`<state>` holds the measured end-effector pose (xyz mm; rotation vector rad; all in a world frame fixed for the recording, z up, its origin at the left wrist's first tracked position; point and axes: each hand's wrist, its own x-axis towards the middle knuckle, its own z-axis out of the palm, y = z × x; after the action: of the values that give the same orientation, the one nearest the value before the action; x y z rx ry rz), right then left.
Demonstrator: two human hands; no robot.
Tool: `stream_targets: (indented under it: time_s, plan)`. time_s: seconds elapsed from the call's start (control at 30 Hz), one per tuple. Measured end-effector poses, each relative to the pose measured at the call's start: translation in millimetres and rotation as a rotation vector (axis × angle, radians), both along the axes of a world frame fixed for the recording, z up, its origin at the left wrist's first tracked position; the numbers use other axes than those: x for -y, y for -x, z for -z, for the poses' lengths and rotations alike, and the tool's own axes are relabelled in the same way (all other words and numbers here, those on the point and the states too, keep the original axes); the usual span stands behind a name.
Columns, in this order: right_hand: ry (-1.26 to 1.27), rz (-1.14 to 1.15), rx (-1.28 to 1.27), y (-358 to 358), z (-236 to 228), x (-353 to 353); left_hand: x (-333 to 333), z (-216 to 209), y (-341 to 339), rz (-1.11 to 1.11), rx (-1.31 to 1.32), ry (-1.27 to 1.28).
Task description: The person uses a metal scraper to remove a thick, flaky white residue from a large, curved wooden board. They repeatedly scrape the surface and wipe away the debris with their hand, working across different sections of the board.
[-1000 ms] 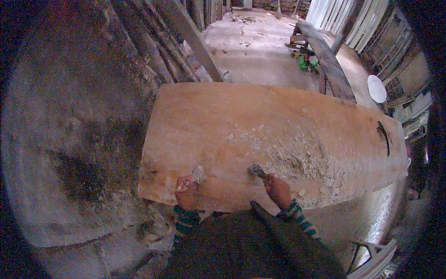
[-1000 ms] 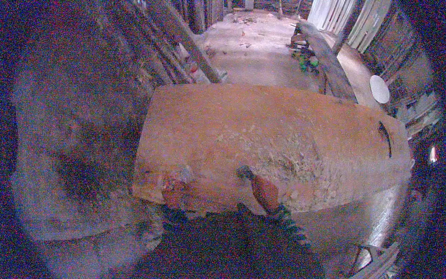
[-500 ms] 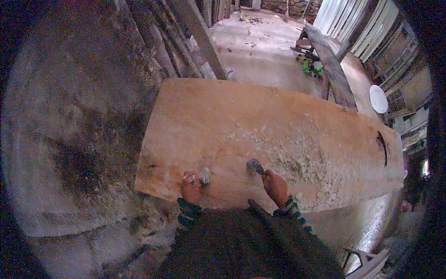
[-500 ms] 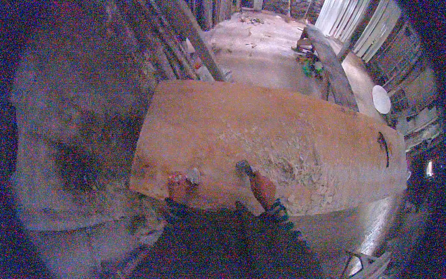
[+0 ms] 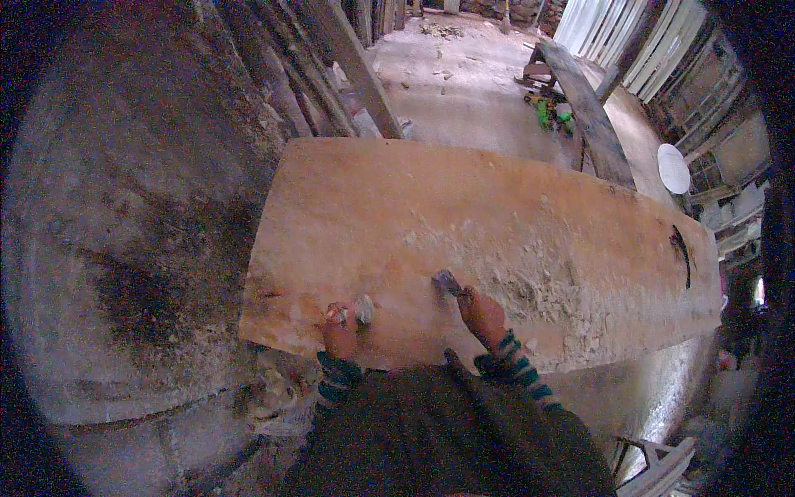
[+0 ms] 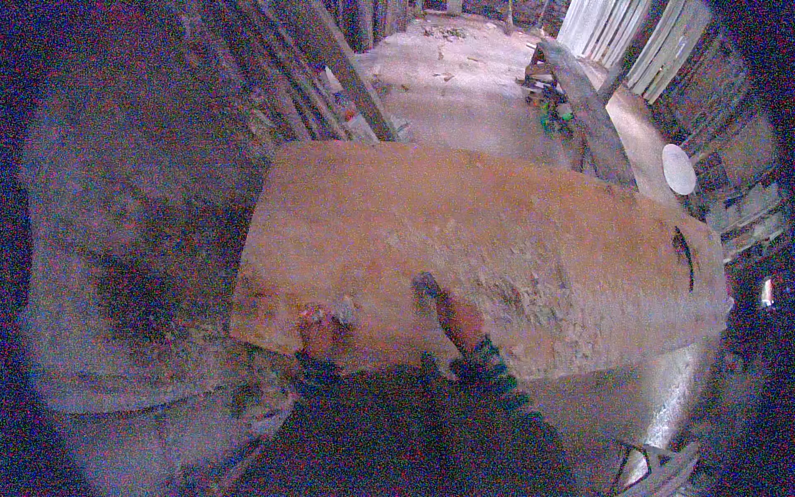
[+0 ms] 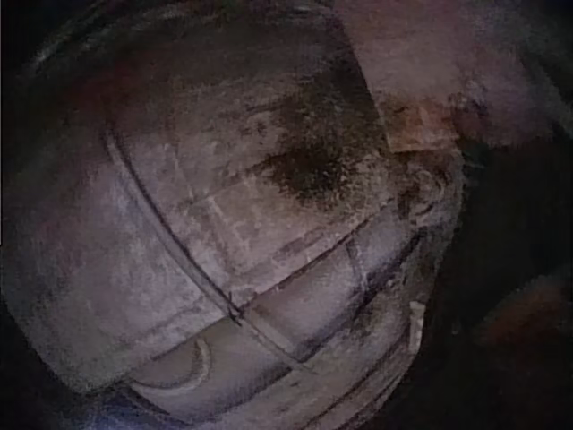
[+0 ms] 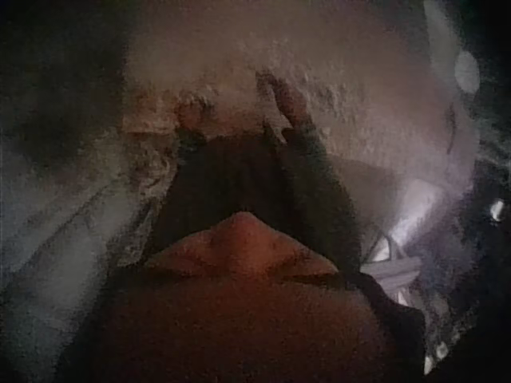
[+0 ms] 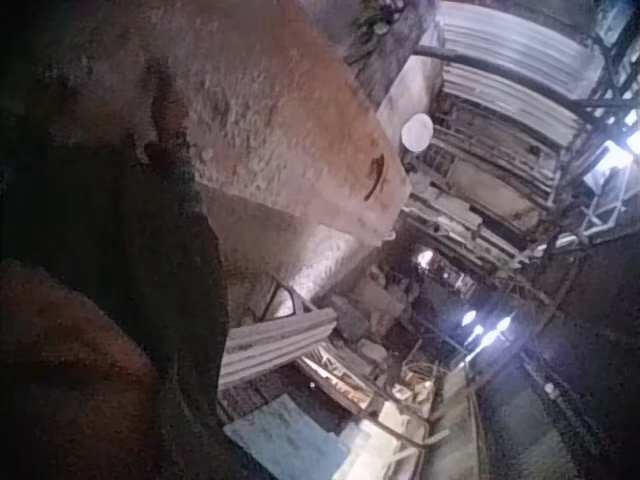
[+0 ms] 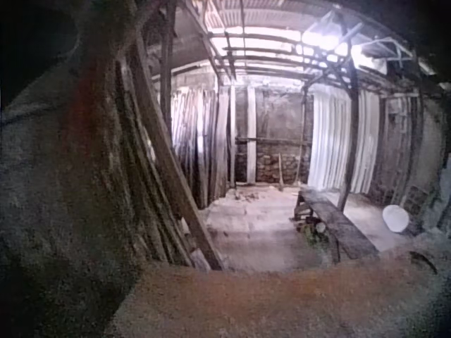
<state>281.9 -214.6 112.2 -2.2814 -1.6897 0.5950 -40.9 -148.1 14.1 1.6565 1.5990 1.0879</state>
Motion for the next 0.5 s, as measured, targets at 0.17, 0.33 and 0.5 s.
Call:
stream_targets:
  time_s: [0.17, 0.33, 0.5]
  plan:
    - [-0.011, 0.013, -0.073, 5.5, -19.3, -4.3, -0.9, -10.4, 4.0, -0.04, -0.077, 0.324]
    - [-0.043, 0.006, -0.078, 7.8, -2.9, 3.7, -3.1, 17.8, 5.0, 0.041, -0.012, -0.044]
    - [-0.206, -0.014, -0.138, 5.8, 20.4, -28.4, -3.1, -34.6, -8.7, 0.066, 0.001, 0.073]
